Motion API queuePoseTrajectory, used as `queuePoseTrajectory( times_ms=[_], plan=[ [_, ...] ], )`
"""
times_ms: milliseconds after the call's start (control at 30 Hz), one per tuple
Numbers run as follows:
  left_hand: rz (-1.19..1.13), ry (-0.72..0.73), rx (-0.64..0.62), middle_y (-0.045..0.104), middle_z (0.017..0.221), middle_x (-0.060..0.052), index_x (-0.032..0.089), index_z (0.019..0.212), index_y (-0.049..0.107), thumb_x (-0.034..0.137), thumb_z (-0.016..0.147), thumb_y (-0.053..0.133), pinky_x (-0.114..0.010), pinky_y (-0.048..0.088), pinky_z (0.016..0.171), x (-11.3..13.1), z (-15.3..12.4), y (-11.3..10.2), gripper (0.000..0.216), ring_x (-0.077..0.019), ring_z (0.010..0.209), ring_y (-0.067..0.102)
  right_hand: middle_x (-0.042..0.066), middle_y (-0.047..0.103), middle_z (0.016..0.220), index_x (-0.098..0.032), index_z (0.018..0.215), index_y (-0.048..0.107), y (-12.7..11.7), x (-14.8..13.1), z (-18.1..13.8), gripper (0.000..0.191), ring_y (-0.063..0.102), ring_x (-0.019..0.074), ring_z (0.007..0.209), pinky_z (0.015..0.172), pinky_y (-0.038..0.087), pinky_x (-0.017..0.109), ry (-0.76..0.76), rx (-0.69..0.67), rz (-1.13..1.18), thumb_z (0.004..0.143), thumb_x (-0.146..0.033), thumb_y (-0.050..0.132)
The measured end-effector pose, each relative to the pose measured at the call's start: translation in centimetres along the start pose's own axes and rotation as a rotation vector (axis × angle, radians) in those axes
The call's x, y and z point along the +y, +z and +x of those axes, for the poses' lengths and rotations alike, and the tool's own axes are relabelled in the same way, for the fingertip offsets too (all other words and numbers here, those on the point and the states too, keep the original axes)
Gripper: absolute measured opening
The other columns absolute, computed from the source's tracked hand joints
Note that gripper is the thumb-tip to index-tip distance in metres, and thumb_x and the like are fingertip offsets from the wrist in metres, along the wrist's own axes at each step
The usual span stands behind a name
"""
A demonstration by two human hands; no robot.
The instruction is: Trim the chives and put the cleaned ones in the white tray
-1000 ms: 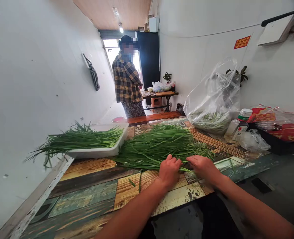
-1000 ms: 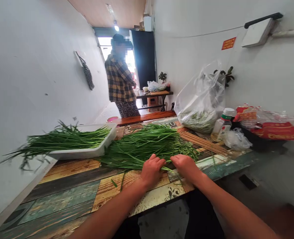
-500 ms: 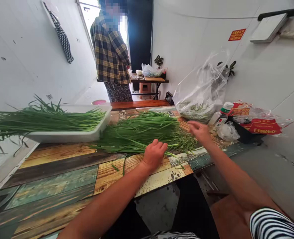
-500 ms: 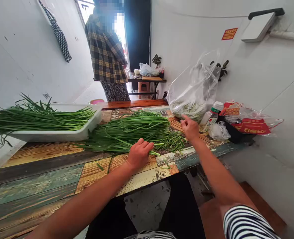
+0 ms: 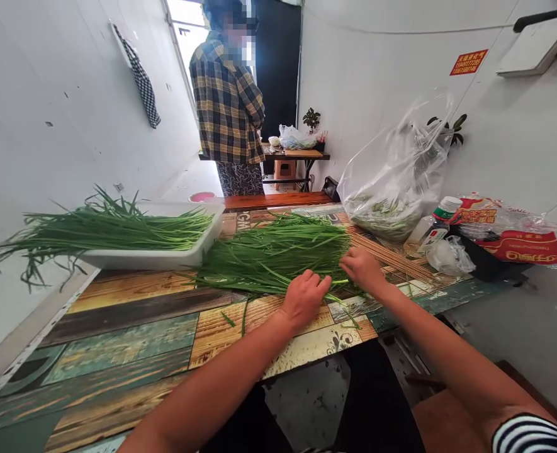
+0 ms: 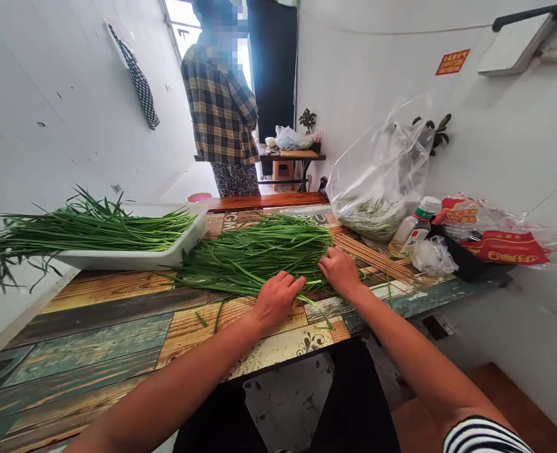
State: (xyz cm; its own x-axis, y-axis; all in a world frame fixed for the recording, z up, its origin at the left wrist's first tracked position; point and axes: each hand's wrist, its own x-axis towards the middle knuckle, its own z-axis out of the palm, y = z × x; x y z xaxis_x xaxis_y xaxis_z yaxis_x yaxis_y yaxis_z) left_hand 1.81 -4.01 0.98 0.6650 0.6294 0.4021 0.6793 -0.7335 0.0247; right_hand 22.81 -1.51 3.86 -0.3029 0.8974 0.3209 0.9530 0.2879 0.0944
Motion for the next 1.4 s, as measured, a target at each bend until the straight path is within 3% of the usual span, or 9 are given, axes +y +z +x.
queuePoseTrajectory(
  times_ms=[133,233,400,667,800,900,1033,1167,1400],
  plan=[
    [-0.005,-0.038,-0.042,0.058,0.085,-0.006,0.020,0.109,0.054,0.018,0.092,0.043,-0.030,0.042,0.072,0.1,0.0,-0.1,0.020,-0.0205,0.085,0.052,0.013,0.060,0.091,-0.016,0.078,0.070,0.3,-0.5,0.5,0.033,0.049,0.0253,0.094,0.076,0.039,0.034,0.111,-0.027,-0.142,0.091,-0.034,0.046],
    [-0.003,-0.067,-0.107,0.059,0.081,-0.006,0.018,0.098,0.057,0.021,0.093,0.041,-0.030,0.043,0.069,0.2,0.0,-0.6,0.016,-0.0208,0.081,0.055,0.012,0.059,0.093,-0.017,0.083,0.069,0.1,-0.6,0.6,0.023,0.050,0.0247,0.097,0.075,0.040,0.032,0.124,-0.081,-0.126,0.088,-0.030,0.052],
    [0.004,-0.105,-0.223,0.063,0.080,-0.007,0.018,0.097,0.057,0.015,0.084,0.049,-0.030,0.045,0.067,0.0,-0.1,-0.7,0.016,-0.0214,0.077,0.059,0.012,0.060,0.096,-0.017,0.087,0.067,0.1,-0.6,0.6,0.016,0.052,0.0244,0.095,0.072,0.042,0.030,0.199,-0.116,-0.143,0.084,-0.029,0.058],
    [-0.005,-0.151,-0.272,0.065,0.081,-0.010,0.017,0.092,0.060,0.013,0.082,0.047,-0.032,0.047,0.068,0.3,-0.1,-1.8,0.017,-0.0232,0.081,0.061,0.014,0.062,0.094,-0.016,0.085,0.070,-0.6,-0.9,1.0,0.020,0.057,0.0246,0.088,0.066,0.042,0.030,0.188,-0.225,-0.147,0.084,-0.031,0.057],
    [0.013,-0.173,-0.281,0.065,0.084,-0.009,0.017,0.093,0.060,0.012,0.082,0.047,-0.031,0.046,0.068,0.3,0.0,-2.0,0.018,-0.0221,0.081,0.061,0.014,0.062,0.095,-0.015,0.084,0.070,-0.8,-0.7,1.2,0.020,0.054,0.0243,0.095,0.074,0.042,0.031,0.114,-0.199,-0.133,0.086,-0.025,0.052],
    [0.007,-0.184,-0.244,0.065,0.085,-0.009,0.017,0.093,0.060,0.012,0.082,0.047,-0.031,0.046,0.068,0.0,0.0,-1.5,0.018,-0.0218,0.081,0.061,0.013,0.061,0.099,-0.015,0.083,0.068,-1.1,0.2,1.3,0.018,0.052,0.0231,0.098,0.082,0.040,0.032,0.032,-0.036,-0.012,0.085,-0.024,0.053],
    [0.014,-0.160,-0.153,0.063,0.084,-0.007,0.018,0.101,0.060,0.012,0.083,0.047,-0.030,0.047,0.068,-0.3,-0.3,-0.6,0.023,-0.0214,0.081,0.059,0.006,0.064,0.087,-0.016,0.080,0.064,-1.7,1.2,1.0,0.014,0.056,0.0174,0.085,0.078,0.042,0.029,0.038,0.152,0.387,0.083,-0.026,0.055],
    [0.006,-0.071,0.059,0.062,0.090,-0.007,0.019,0.119,0.054,0.016,0.092,0.038,-0.029,0.047,0.074,-0.4,-0.5,-0.3,0.031,-0.0185,0.085,0.057,0.003,0.067,0.080,-0.018,0.080,0.064,-2.0,0.2,-0.8,0.021,0.059,0.0160,0.073,0.067,0.044,0.027,0.152,0.164,0.698,0.080,-0.038,0.057],
    [0.040,0.034,0.330,0.060,0.094,-0.007,0.021,0.119,0.055,0.026,0.096,0.039,-0.026,0.046,0.067,-0.2,-0.3,0.0,0.029,-0.0170,0.082,0.055,0.005,0.070,0.081,-0.019,0.082,0.066,-1.5,-2.8,-4.5,0.023,0.063,0.0186,0.075,0.067,0.049,0.029,0.188,0.227,0.835,0.080,-0.040,0.058]
  ],
)
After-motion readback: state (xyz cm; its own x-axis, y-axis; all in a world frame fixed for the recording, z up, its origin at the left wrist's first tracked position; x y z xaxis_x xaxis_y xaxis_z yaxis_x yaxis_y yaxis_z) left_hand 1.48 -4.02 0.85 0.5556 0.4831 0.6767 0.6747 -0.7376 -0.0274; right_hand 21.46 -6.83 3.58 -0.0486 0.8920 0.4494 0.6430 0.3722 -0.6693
